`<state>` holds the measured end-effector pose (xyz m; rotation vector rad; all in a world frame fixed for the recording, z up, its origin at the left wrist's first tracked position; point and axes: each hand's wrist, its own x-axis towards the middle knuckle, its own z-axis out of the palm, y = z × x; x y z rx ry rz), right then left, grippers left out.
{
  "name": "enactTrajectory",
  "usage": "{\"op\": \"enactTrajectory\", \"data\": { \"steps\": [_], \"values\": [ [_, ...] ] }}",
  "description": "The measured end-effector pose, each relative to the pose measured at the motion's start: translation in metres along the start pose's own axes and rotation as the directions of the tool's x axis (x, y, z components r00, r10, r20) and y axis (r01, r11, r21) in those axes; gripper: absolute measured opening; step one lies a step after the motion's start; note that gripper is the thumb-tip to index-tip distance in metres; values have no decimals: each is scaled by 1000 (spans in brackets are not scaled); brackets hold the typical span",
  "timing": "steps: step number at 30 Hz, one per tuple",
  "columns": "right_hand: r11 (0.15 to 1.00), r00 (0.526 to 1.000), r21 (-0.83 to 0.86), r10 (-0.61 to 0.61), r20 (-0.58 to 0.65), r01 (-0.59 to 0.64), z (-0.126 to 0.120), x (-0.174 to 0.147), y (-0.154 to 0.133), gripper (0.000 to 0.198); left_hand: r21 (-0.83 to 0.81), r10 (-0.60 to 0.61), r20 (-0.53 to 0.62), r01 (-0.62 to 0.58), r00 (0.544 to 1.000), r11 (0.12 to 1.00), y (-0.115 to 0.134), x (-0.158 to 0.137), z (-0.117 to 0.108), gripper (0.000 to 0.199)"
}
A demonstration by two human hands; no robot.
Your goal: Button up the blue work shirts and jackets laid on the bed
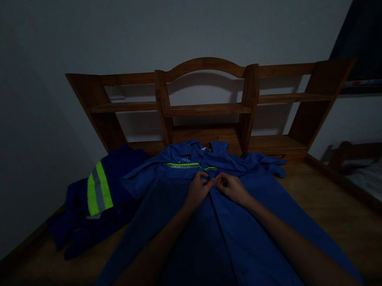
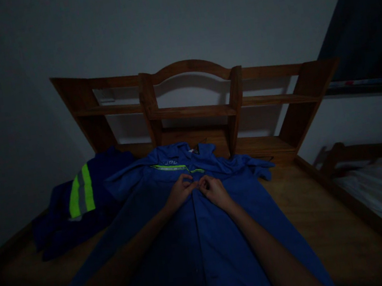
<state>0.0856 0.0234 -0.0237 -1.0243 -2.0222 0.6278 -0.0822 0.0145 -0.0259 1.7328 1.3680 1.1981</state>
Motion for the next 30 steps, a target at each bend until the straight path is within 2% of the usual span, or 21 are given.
{"op": "enactTrajectory", "data": {
  "steps": [4, 8, 14, 18, 24, 30],
  "values": [
    [995, 999, -88, -39, 4, 40, 0, -1, -5, 9, -61, -117, -13, 116, 993, 991, -11, 5, 3, 27],
    [988, 999, -147, -52, 8, 52, 1, -2, -8, 9, -202, -292, 10, 287, 956, 936, -15, 9, 5, 28],
    [981, 998, -183, -57, 16, 59, 3, -3, -9, 10, -322, -410, 42, 401, 911, 858, -16, 15, 9, 30],
    [983, 998, -173, -59, 9, 59, 4, -2, -7, 13, -396, -439, 56, 424, 897, 815, -11, 12, 7, 31],
    [991, 998, -125, -58, -13, 56, 5, -2, -6, 13, -481, -414, 78, 398, 907, 781, 0, 1, 0, 33],
    [999, 999, -38, -5, -33, 3, 6, -1, -4, 12, -528, -423, 75, 395, 903, 752, 4, 0, 1, 31]
  ]
}}
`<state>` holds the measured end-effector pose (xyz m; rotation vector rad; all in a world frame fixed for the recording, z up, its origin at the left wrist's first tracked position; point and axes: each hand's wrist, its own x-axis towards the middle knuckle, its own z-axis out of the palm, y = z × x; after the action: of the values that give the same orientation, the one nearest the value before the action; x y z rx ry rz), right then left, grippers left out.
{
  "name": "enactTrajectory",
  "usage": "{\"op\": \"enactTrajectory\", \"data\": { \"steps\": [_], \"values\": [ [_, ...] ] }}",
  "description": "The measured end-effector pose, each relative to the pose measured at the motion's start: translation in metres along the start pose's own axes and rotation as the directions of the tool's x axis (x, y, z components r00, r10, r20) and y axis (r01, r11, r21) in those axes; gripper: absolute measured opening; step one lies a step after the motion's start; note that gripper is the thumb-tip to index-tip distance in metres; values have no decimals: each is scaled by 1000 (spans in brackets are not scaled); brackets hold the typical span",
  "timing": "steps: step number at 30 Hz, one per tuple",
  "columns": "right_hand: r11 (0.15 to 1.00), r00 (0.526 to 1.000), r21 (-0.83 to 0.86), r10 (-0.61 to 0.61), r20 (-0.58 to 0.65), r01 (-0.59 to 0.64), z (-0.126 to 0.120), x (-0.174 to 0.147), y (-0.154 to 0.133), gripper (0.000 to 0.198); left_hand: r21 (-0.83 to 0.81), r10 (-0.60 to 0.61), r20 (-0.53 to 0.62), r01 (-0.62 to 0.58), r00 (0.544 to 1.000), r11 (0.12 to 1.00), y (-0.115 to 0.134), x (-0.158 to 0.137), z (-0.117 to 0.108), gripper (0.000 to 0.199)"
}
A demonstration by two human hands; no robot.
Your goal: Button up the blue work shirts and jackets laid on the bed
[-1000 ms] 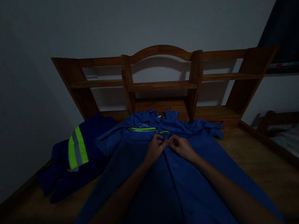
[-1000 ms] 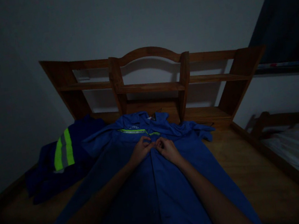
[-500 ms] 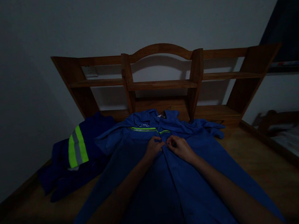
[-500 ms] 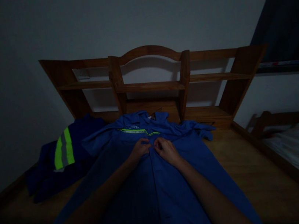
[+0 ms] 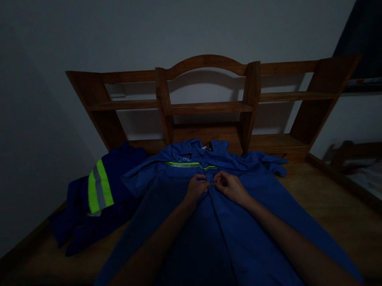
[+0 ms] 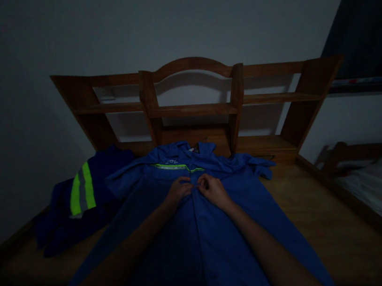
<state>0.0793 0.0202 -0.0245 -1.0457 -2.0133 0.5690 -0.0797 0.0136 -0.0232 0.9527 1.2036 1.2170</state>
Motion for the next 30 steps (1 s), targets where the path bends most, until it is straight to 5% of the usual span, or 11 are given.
{"op": "enactTrajectory", "data": {
  "steps": [12, 30],
  "values": [
    [987, 996, 137, 87, 5, -87, 2, 1, 6, 19, -48, -38, -66, 35, 997, 998, 0, 4, 3, 26],
    [929, 989, 341, 145, 18, -143, 6, 6, 19, 24, -84, 71, -100, -79, 992, 993, -8, 0, 3, 37]
  ]
}}
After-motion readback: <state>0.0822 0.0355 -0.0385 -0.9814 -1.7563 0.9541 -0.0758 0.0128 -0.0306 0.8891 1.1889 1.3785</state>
